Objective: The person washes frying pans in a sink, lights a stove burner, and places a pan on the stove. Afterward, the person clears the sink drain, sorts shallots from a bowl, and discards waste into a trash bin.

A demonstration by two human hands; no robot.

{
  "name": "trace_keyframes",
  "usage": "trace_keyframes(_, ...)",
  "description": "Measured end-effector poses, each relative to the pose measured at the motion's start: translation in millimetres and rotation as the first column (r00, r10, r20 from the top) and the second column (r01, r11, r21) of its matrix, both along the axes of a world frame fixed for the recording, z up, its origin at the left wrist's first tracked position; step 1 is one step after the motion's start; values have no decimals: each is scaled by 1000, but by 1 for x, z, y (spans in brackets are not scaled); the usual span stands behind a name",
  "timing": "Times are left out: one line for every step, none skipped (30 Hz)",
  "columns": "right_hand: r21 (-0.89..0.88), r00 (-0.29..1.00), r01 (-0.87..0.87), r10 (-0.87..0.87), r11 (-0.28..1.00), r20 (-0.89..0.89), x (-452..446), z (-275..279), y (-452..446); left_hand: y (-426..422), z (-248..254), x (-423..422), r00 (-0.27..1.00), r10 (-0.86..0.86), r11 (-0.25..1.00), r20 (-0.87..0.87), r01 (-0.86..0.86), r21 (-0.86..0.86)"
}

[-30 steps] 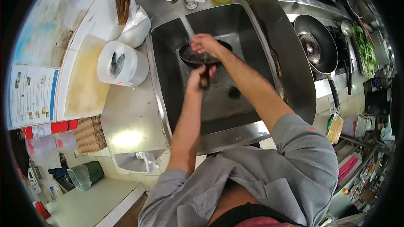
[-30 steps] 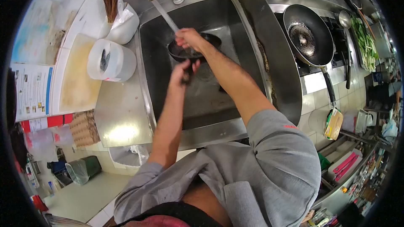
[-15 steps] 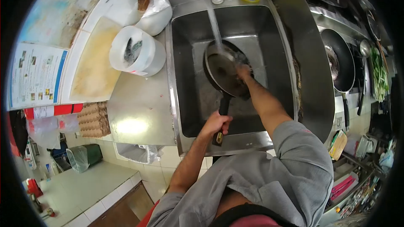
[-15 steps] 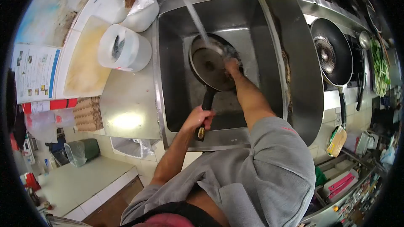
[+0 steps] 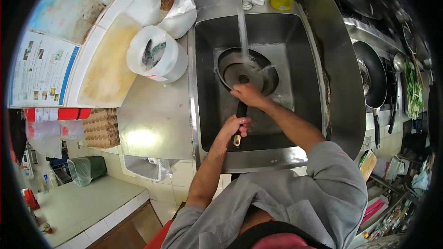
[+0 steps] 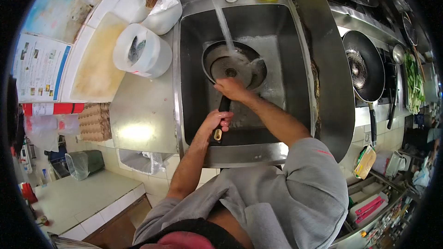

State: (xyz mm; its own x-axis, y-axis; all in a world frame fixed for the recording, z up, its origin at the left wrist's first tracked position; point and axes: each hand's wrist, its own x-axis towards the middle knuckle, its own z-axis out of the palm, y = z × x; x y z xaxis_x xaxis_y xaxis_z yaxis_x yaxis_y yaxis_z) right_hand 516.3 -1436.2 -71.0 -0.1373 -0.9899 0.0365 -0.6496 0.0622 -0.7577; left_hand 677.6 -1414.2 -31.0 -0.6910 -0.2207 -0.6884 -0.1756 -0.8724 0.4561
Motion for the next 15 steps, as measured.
trace_keyframes(80, 990, -96, 87, 992, 109, -15, -4, 1, 0, -2, 1, 1000, -1, 1000, -3, 1, 1)
trace_keyframes(146, 961, -197, 162, 969, 223, -27, -7, -2, 1, -6, 3, 997, 56, 997, -56, -52, 62)
trace_keyframes(144, 962, -194, 159, 970, 221, -37, -8, -11, 2, -7, 4, 988, 114, 987, -106, -100, 126)
trace_keyframes(160, 959, -158, 113, 974, 259, -47, -9, -20, 4, -8, 3, 984, 116, 985, -135, -97, 141)
trace_keyframes(173, 954, -122, 67, 977, 293, -57, -9, -30, 6, -4, 1, 984, 110, 987, -140, -91, 135)
trace_keyframes(166, 955, -117, 65, 979, 290, -60, -17, -42, 8, 3, 0, 985, 103, 991, -139, -89, 103)
trace_keyframes(46, 990, -95, 89, 994, 111, -58, -25, -57, 11, 8, -2, 986, 94, 994, -139, -85, 70)
trace_keyframes(-75, 994, -91, 85, 993, -71, -57, -30, -69, 15, 11, -4, 989, 97, 994, -113, -91, 57)
trace_keyframes(-82, 995, -83, 77, 993, -71, -58, -28, -79, 18, 16, -6, 990, 89, 995, -113, -84, 50)
trace_keyframes(-101, 972, -160, 139, 982, -189, -59, -25, -88, 21, 23, -7, 994, 53, 998, -95, -54, -11)
trace_keyframes(-108, 932, -240, 198, 965, -304, -60, -25, -92, 24, 28, -6, 997, 20, 997, -73, -25, -69)
trace_keyframes(-116, 932, -239, 194, 964, -307, -65, -8, -92, 25, 31, -5, 997, -20, 991, -78, 9, -135)
trace_keyframes(-48, 877, -156, 116, 987, -467, -77, 9, -89, 24, 35, -3, 997, -18, 990, -79, 7, -143)
trace_keyframes(9, 789, -64, 56, 998, -612, -85, 19, -82, 25, 38, 0, 1000, -7, 984, -26, 3, -176)
trace_keyframes(-61, 712, -79, 14, 995, -702, -104, 6, -78, 25, 40, 3, 1000, 7, 978, 23, -2, -211)
